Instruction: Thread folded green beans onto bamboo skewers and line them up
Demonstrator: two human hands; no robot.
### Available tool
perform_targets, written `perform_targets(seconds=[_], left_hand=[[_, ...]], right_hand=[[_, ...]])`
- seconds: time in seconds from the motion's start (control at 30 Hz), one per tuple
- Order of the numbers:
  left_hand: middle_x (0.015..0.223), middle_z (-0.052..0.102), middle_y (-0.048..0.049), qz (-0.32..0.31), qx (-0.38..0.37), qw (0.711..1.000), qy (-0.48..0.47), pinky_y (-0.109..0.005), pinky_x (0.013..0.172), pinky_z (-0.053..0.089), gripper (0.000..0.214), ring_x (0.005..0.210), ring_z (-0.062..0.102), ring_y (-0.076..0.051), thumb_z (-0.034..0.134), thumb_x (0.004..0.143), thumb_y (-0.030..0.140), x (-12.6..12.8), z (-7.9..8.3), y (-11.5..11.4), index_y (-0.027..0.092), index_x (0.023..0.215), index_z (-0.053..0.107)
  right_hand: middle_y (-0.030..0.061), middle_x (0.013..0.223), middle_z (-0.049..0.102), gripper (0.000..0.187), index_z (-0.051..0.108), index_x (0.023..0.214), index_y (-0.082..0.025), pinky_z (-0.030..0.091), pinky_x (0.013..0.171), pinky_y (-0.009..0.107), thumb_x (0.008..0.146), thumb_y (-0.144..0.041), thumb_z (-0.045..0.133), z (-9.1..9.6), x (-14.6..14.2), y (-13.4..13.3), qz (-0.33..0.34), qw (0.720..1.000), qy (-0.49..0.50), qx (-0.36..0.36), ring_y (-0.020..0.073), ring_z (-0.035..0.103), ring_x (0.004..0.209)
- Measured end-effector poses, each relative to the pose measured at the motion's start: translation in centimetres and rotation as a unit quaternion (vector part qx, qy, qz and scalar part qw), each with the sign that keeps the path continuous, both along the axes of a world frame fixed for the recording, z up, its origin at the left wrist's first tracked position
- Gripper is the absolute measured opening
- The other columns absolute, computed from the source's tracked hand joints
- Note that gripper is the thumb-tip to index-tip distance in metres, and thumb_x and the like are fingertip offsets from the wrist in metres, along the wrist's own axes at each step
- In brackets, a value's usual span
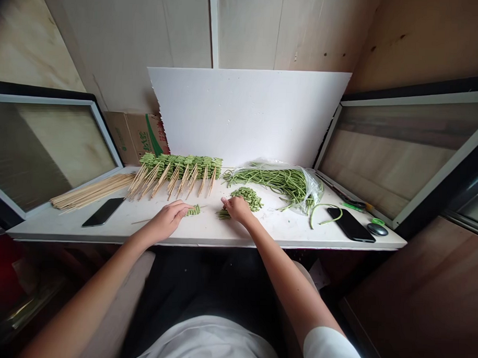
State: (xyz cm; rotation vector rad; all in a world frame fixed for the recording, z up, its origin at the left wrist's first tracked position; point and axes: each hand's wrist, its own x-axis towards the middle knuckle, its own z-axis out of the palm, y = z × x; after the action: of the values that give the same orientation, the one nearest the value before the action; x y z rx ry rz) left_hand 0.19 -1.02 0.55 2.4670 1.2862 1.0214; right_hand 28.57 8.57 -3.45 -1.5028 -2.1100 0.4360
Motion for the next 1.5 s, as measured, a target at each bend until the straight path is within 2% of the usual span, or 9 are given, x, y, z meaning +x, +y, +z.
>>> perform_targets(seconds=[0.17,0.33,0.4,0.57,0.7,0.83,0.97,1.13,1.5], left_hand=[[0.115,0.072,-0.0109,-0.018,-0.006,1.000,-0.002,-0.032,0.086,0.058,0.039,0.094,0.073,-0.021,0.042,0.108,0.028,0.3,0.2,-0.3,0.020,0.132,0.072],[0.109,0.078,-0.0089,-0.011,-0.028,0.997,-0.070,-0.036,0.089,0.058,0.041,0.095,0.075,-0.022,0.055,0.104,0.025,0.6,0.3,-0.3,0.023,0.145,0.062],[0.106,0.079,-0.0071,-0.003,-0.011,0.996,-0.084,-0.038,0.093,0.057,0.044,0.098,0.074,-0.023,0.059,0.102,0.023,0.8,0.6,-0.6,0.025,0.147,0.059],[0.100,0.081,-0.0056,0.028,0.092,0.992,-0.080,-0.043,0.103,0.049,0.033,0.099,0.073,-0.024,0.071,0.098,0.024,1.2,1.4,-1.3,0.024,0.131,0.069],[0.095,0.080,-0.0044,0.038,0.155,0.985,-0.066,-0.042,0.098,0.047,0.010,0.089,0.072,-0.022,0.074,0.098,0.031,1.2,1.7,-1.3,0.022,0.104,0.074],[0.092,0.079,-0.0041,0.038,0.184,0.981,-0.056,-0.040,0.091,0.045,0.012,0.088,0.070,-0.022,0.072,0.099,0.033,1.3,1.9,-1.4,0.022,0.095,0.074],[0.092,0.080,-0.0037,0.023,0.210,0.976,-0.045,-0.041,0.091,0.043,0.013,0.089,0.068,-0.023,0.072,0.099,0.030,1.7,2.1,-1.7,0.022,0.090,0.075],[0.087,0.080,-0.0019,0.026,0.199,0.980,0.000,-0.045,0.099,0.039,0.025,0.091,0.067,-0.022,0.064,0.102,0.022,2.0,1.9,-1.9,0.024,0.079,0.074],[0.087,0.082,-0.0015,0.037,0.227,0.972,-0.054,-0.044,0.101,0.039,0.014,0.078,0.070,-0.020,0.073,0.099,0.031,1.7,3.0,-2.4,0.023,0.088,0.076]], right_hand=[[0.0172,0.091,0.081,0.063,0.084,0.090,-0.014,0.050,0.095,0.038,0.110,-0.056,0.041,1.0,-0.2,-0.5,0.006,1.000,0.012,0.016,0.0314,0.072,0.105],[0.0135,0.115,0.080,0.055,0.080,0.115,-0.017,0.056,0.081,0.033,0.104,-0.063,0.054,4.9,-2.6,-4.5,0.207,0.964,0.169,-0.007,0.0250,0.075,0.098],[0.0100,0.112,0.081,0.044,0.081,0.115,-0.022,0.055,0.079,0.033,0.097,-0.060,0.067,6.2,-3.9,-6.4,0.259,0.948,0.181,0.047,0.0242,0.074,0.098],[0.0083,0.092,0.079,0.020,0.081,0.100,-0.023,0.052,0.086,0.040,0.097,-0.043,0.075,6.9,-5.3,-8.4,0.244,0.929,0.179,0.214,0.0239,0.066,0.090],[0.0082,0.092,0.078,0.023,0.080,0.097,-0.024,0.051,0.084,0.040,0.095,-0.047,0.076,7.0,-4.9,-8.2,0.230,0.927,0.194,0.221,0.0250,0.063,0.092],[0.0077,0.092,0.077,0.021,0.077,0.095,-0.024,0.050,0.082,0.039,0.096,-0.045,0.076,7.2,-4.9,-8.4,0.241,0.923,0.202,0.220,0.0247,0.061,0.092],[0.0062,0.089,0.074,0.006,0.074,0.094,-0.024,0.049,0.084,0.039,0.099,-0.027,0.072,7.1,-5.2,-8.5,0.257,0.915,0.209,0.229,0.0242,0.059,0.091],[0.0062,0.087,0.071,0.020,0.073,0.089,-0.023,0.049,0.087,0.042,0.096,-0.009,0.061,6.7,-5.5,-8.5,0.276,0.913,0.203,0.222,0.0251,0.058,0.093],[0.0062,0.087,0.073,0.013,0.074,0.092,-0.025,0.048,0.086,0.042,0.099,-0.036,0.073,7.3,-5.3,-8.9,0.253,0.910,0.218,0.245,0.0249,0.059,0.090]])
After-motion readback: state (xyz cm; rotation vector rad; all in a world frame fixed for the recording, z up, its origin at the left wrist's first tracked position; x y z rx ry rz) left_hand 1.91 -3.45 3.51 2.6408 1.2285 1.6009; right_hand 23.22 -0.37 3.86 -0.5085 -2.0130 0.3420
